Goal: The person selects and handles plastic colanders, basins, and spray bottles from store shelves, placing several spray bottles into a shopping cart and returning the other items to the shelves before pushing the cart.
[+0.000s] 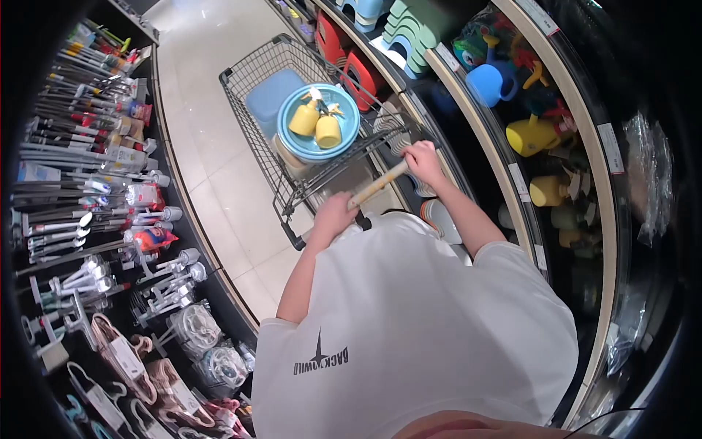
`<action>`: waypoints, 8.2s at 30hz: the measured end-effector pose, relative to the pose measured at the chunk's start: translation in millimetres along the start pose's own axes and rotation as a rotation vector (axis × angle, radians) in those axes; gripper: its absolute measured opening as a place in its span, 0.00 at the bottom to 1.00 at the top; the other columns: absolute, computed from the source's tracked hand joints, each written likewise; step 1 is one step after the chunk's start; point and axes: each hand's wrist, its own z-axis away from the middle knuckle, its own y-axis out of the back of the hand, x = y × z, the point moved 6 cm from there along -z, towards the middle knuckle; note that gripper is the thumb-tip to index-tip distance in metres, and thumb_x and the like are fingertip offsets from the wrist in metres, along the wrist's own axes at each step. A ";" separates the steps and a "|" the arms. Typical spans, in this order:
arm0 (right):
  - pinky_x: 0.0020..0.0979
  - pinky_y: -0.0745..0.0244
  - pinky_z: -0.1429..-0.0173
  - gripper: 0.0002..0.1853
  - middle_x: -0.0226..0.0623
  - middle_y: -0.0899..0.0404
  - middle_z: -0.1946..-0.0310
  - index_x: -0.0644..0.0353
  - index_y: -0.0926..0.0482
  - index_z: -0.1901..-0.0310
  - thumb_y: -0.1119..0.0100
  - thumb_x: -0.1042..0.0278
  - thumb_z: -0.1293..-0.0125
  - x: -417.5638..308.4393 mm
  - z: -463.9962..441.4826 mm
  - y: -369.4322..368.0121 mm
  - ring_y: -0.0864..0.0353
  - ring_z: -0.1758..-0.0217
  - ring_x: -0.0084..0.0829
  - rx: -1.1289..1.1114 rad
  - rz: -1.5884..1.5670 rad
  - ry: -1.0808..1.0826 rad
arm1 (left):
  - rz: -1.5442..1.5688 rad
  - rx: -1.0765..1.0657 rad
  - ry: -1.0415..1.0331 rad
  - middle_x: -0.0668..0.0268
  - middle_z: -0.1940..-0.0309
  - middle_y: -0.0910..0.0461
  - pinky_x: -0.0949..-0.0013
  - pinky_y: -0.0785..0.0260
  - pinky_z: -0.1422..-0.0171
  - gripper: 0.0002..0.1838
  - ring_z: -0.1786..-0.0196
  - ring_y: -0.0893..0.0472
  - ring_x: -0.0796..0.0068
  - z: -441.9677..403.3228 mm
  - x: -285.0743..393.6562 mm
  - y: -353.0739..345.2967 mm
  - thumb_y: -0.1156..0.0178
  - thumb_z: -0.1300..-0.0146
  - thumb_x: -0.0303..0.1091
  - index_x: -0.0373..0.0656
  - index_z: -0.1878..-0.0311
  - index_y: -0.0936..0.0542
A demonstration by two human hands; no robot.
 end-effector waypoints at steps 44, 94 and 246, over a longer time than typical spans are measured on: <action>0.45 0.36 0.35 0.07 0.38 0.16 0.60 0.57 0.18 0.54 0.42 0.73 0.31 -8.6 -290.9 -80.7 0.18 0.48 0.40 -0.136 -0.143 0.264 | -0.186 0.281 0.129 0.60 0.64 0.16 0.54 0.21 0.53 0.23 0.56 0.15 0.54 -179.0 -111.2 200.1 0.26 0.44 0.57 0.45 0.62 0.14; 0.42 0.18 0.49 0.14 0.35 0.10 0.62 0.60 0.11 0.56 0.37 0.58 0.29 172.8 -442.1 -215.9 0.12 0.54 0.33 -1.257 -0.761 -1.120 | -0.466 0.093 0.191 0.55 0.72 0.13 0.49 0.21 0.60 0.34 0.64 0.12 0.51 -462.3 -247.6 480.5 0.43 0.35 0.73 0.46 0.60 0.13; 0.40 0.22 0.41 0.22 0.54 0.13 0.49 0.68 0.18 0.43 0.42 0.56 0.25 62.7 -1032.9 -361.5 0.13 0.46 0.44 -0.855 -0.181 -0.551 | -0.222 0.254 -0.012 0.56 0.79 0.19 0.49 0.26 0.67 0.29 0.72 0.16 0.49 -811.0 -481.3 842.5 0.37 0.33 0.65 0.45 0.68 0.19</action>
